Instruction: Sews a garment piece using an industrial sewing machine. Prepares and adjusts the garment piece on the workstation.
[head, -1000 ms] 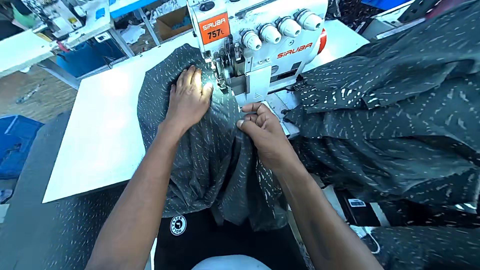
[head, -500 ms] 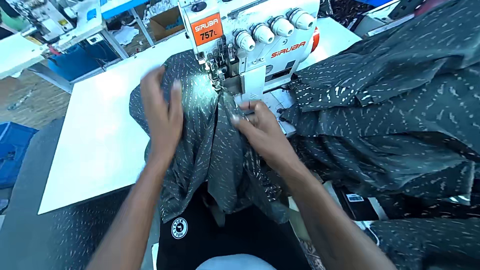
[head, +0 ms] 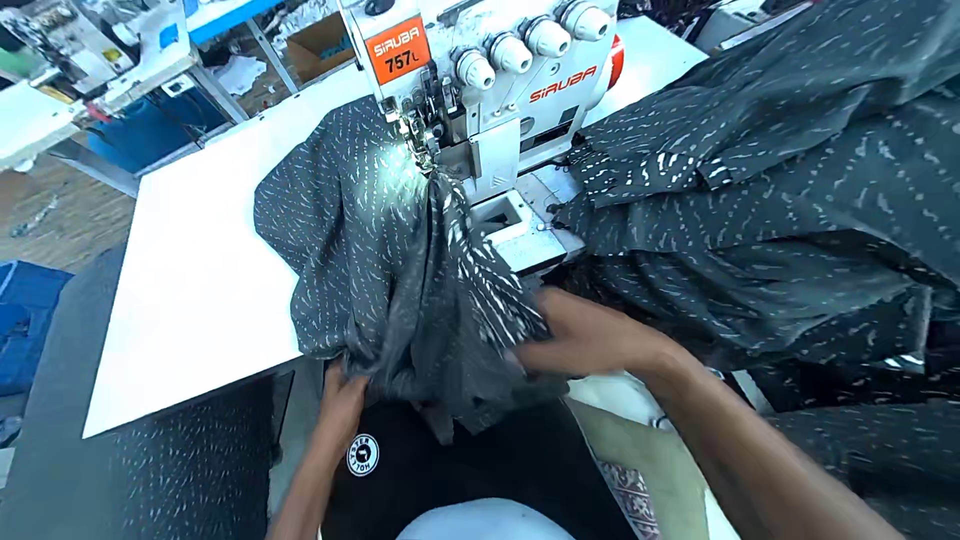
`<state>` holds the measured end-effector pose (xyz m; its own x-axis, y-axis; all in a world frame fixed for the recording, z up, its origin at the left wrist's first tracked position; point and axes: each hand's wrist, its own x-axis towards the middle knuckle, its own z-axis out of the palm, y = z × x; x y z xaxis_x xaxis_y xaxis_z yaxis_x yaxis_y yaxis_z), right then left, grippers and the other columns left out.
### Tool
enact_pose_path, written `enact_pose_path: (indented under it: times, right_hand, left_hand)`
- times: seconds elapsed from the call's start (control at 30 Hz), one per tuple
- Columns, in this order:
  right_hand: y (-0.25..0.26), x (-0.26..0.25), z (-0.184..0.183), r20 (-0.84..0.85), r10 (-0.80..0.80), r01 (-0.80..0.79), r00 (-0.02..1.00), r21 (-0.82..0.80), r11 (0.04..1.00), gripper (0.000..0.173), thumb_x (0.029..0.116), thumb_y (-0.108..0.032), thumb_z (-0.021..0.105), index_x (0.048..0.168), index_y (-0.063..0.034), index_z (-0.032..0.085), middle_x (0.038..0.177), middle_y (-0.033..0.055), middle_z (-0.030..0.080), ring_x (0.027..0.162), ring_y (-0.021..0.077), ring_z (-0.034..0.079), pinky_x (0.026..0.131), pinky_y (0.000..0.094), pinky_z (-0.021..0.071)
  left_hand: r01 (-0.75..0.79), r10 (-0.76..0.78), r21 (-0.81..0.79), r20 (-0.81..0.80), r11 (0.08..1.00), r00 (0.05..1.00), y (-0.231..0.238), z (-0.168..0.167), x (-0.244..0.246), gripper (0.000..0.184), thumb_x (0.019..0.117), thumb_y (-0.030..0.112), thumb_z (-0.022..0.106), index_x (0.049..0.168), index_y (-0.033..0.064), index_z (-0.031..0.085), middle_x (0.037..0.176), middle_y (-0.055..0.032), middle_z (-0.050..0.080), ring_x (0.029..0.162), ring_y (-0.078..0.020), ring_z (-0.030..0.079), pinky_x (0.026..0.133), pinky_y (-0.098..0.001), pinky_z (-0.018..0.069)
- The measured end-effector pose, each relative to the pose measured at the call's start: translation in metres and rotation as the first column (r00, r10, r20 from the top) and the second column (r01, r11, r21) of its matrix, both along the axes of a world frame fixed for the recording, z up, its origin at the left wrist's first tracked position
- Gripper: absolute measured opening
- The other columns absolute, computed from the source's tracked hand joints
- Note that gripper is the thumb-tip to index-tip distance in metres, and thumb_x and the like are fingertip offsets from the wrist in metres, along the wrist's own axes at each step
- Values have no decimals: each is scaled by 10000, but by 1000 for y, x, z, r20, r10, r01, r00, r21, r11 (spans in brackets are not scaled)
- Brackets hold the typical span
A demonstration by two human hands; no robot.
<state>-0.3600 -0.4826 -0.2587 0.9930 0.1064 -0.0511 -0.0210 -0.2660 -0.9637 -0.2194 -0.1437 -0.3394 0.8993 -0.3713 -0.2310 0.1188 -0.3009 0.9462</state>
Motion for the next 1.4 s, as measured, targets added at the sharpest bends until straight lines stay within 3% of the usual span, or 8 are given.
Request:
enact_pose_path:
  times: [0.13, 0.33, 0.47, 0.6, 0.7, 0.93, 1.1, 1.4]
  right_hand:
    - [-22, -37, -5, -71, 234, -208, 970, 265, 942, 253, 876, -309, 791, 1082, -185, 716, 921, -125, 743, 826, -33, 690, 746, 200, 608]
    - [22, -21, -40, -400, 171, -222, 900, -84, 971, 294, 888, -240, 775, 1088, -39, 700, 948, 92, 704, 888, 190, 680, 827, 463, 564]
    - [29, -27, -26, -352, -105, -113, 930, -547, 829, 429, 896, -496, 735, 950, -72, 712, 840, 148, 691, 846, 368, 689, 754, 631, 531]
    - [7, 4, 3, 201, -368, 417, 908, -527, 741, 291, 975, -377, 675, 1132, -137, 721, 885, 27, 730, 768, 198, 712, 704, 495, 606]
    - [-4, 55, 25, 443, -487, 633, 753, -282, 721, 285, 1013, -318, 619, 1164, -86, 685, 927, 10, 730, 742, 96, 694, 675, 327, 606]
    - [-28, 127, 53, 311, -524, 563, 793, -46, 825, 164, 1015, -198, 626, 1029, -69, 726, 848, 21, 732, 735, 112, 725, 718, 333, 645]
    - [-8, 107, 19, 283, -683, 687, 673, 103, 719, 343, 992, -309, 659, 1239, -79, 596, 1022, 25, 725, 831, 120, 723, 740, 337, 634]
    - [-14, 109, 21, -2, -202, 171, 979, 534, 828, 228, 930, 13, 675, 1155, -7, 705, 905, 83, 710, 708, 91, 626, 591, 218, 510]
  left_hand:
    - [103, -238, 418, 286, 903, 928, 44, 150, 51, 326, 808, 100, 784, 1118, 72, 689, 970, 52, 751, 868, -17, 708, 794, -264, 621]
    - [-263, -618, 730, 678, 631, 399, 11, 253, 183, 414, 990, 195, 633, 1284, -89, 565, 1190, -394, 594, 1103, -594, 588, 918, -774, 425]
    - [-236, -601, 688, 720, 687, 348, -46, 225, 138, 628, 973, 256, 618, 1506, -7, 415, 1463, -323, 464, 1327, -514, 479, 1060, -696, 400]
    - [134, -501, 519, 678, 845, 538, -116, 162, 45, 356, 1004, 276, 606, 1293, 68, 612, 1056, -61, 729, 675, -142, 674, 567, -365, 591]
    - [130, -499, 534, 638, 836, 586, -153, 141, 21, 332, 1001, 388, 617, 1167, 107, 671, 929, -9, 736, 635, -136, 657, 548, -396, 564]
    - [11, -353, 519, 565, 854, 746, -182, 127, 17, 395, 1016, 503, 581, 1139, 140, 677, 572, 4, 535, 446, -172, 484, 425, -389, 423]
    - [104, -197, 228, 437, 968, 878, -184, 118, 16, 199, 1040, 325, 602, 1086, 161, 705, 518, -8, 498, 353, -142, 403, 329, -279, 338]
    - [-116, -193, 283, 851, 952, 488, -185, 130, 18, 119, 984, 198, 644, 1028, 125, 727, 882, 0, 680, 601, -75, 585, 503, -269, 487]
